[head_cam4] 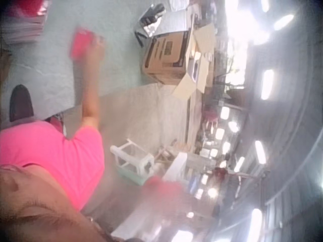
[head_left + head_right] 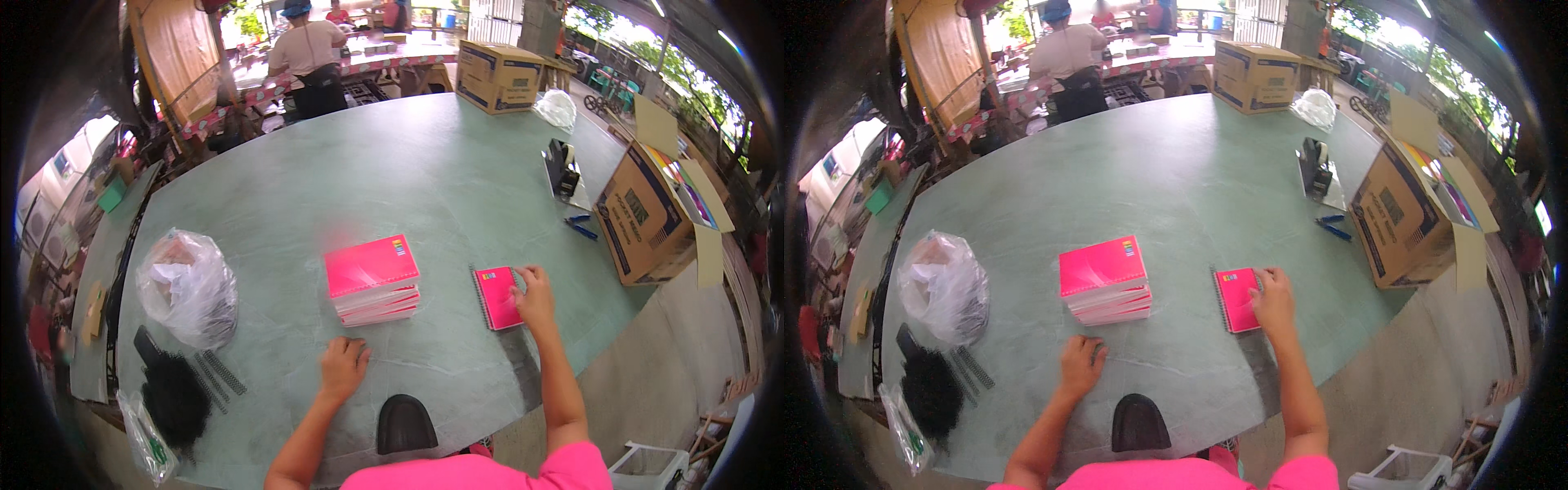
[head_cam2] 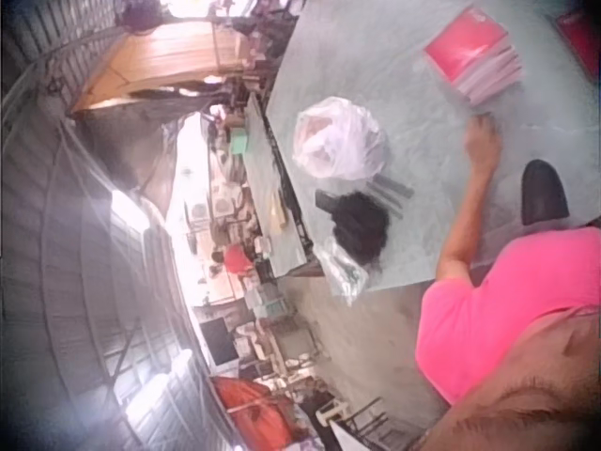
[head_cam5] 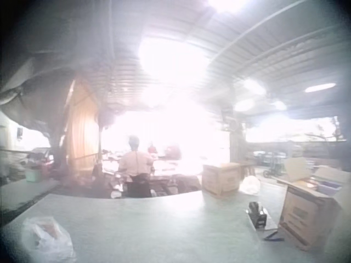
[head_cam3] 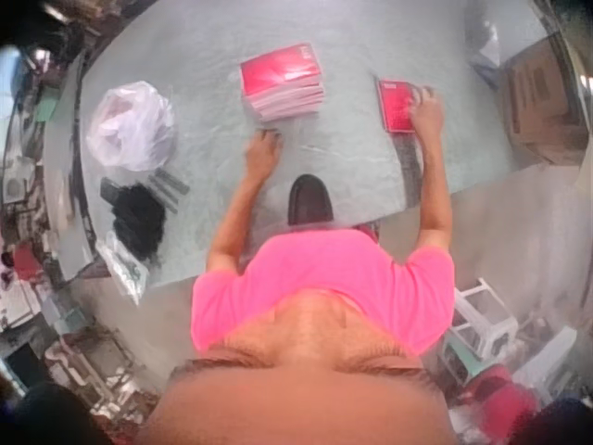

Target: The person threads a plastic spiral through the pre-punched holes of a stack of pink paper to assemble a small notebook.

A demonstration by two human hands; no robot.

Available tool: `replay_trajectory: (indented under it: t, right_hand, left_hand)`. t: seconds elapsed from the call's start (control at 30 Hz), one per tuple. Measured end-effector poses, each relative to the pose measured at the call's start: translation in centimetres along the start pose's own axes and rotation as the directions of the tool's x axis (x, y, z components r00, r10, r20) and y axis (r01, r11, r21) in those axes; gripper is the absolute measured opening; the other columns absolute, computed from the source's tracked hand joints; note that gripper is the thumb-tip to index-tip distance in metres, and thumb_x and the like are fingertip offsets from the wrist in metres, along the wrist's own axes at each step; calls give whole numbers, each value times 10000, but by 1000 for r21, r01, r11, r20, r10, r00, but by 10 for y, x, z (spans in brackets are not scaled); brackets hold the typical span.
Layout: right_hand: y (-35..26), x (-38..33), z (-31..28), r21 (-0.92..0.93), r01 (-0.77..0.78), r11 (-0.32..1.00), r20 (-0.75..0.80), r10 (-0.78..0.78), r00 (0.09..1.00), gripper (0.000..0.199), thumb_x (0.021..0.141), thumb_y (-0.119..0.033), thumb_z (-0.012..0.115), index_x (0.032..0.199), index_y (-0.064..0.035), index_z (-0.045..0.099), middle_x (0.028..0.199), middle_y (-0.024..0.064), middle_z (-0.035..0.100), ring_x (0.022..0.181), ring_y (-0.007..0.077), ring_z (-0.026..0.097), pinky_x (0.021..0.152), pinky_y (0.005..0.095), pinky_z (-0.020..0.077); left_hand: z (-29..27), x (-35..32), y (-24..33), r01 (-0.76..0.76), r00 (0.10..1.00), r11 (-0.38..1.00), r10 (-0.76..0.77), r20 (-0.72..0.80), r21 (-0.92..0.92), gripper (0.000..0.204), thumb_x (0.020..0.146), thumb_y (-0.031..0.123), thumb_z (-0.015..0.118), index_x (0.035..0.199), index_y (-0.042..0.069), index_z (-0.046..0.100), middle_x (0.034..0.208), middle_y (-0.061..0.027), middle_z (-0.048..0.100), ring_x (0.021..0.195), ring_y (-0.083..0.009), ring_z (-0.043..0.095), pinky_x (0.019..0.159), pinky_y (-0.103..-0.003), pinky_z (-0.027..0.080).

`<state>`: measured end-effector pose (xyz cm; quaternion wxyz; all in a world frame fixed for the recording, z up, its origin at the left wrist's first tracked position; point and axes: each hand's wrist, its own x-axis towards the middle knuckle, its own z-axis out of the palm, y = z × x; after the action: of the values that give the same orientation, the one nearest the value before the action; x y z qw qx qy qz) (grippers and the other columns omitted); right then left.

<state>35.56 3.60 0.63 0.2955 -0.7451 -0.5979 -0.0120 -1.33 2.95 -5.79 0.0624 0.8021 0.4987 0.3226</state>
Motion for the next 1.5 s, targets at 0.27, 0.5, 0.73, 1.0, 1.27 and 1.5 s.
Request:
replay_trajectory:
  t: [0.27,0.5,0.73,1.0,1.27,1.5]
  right_hand:
    - [-195,9,25,62,766,639,-242,-735,633,361,799,-162,545,1151,-85,541,1167,106,542,1120,273,491,928,419,368]
    - [-198,4,44,174,750,638,-177,-729,661,267,775,-136,532,1032,-104,599,1035,40,614,993,210,560,841,357,415]
    - [-204,10,5,240,728,642,-127,-722,680,237,738,-119,552,968,-112,611,859,46,641,824,203,608,722,346,455]
    - [-162,-45,29,346,646,681,152,-720,678,200,768,-151,560,959,-152,620,742,15,629,701,214,607,603,353,444]
    - [-162,-67,56,226,606,762,264,-647,715,153,775,-198,564,915,-163,616,737,30,634,689,211,613,578,349,434]
    - [-157,-62,60,200,577,792,222,-610,761,150,743,-190,581,887,-170,617,696,34,627,640,205,604,566,346,419]
  left_hand:
    - [-2,-1,-2,-13,1000,999,12,-17,-35,187,738,180,646,893,81,611,819,-90,536,783,-282,529,652,-400,435]
    - [-5,-1,2,18,999,995,-21,-30,-102,175,740,172,649,874,63,616,825,-95,541,784,-288,531,664,-400,436]
    - [-20,-2,-12,144,990,972,-142,24,-188,183,797,208,607,893,52,614,922,-127,570,865,-317,553,750,-400,447]
    - [-108,-34,-116,735,677,616,-648,-349,282,278,816,215,576,989,-3,564,1002,-183,544,955,-353,514,812,-429,415]
    - [-111,-63,-115,675,736,642,-543,-406,365,377,758,154,641,1066,-8,496,946,-192,511,898,-358,510,774,-420,418]
    - [-131,-98,-116,820,562,426,-725,-397,384,370,766,135,625,1076,-6,479,912,-194,549,847,-379,545,717,-440,431]
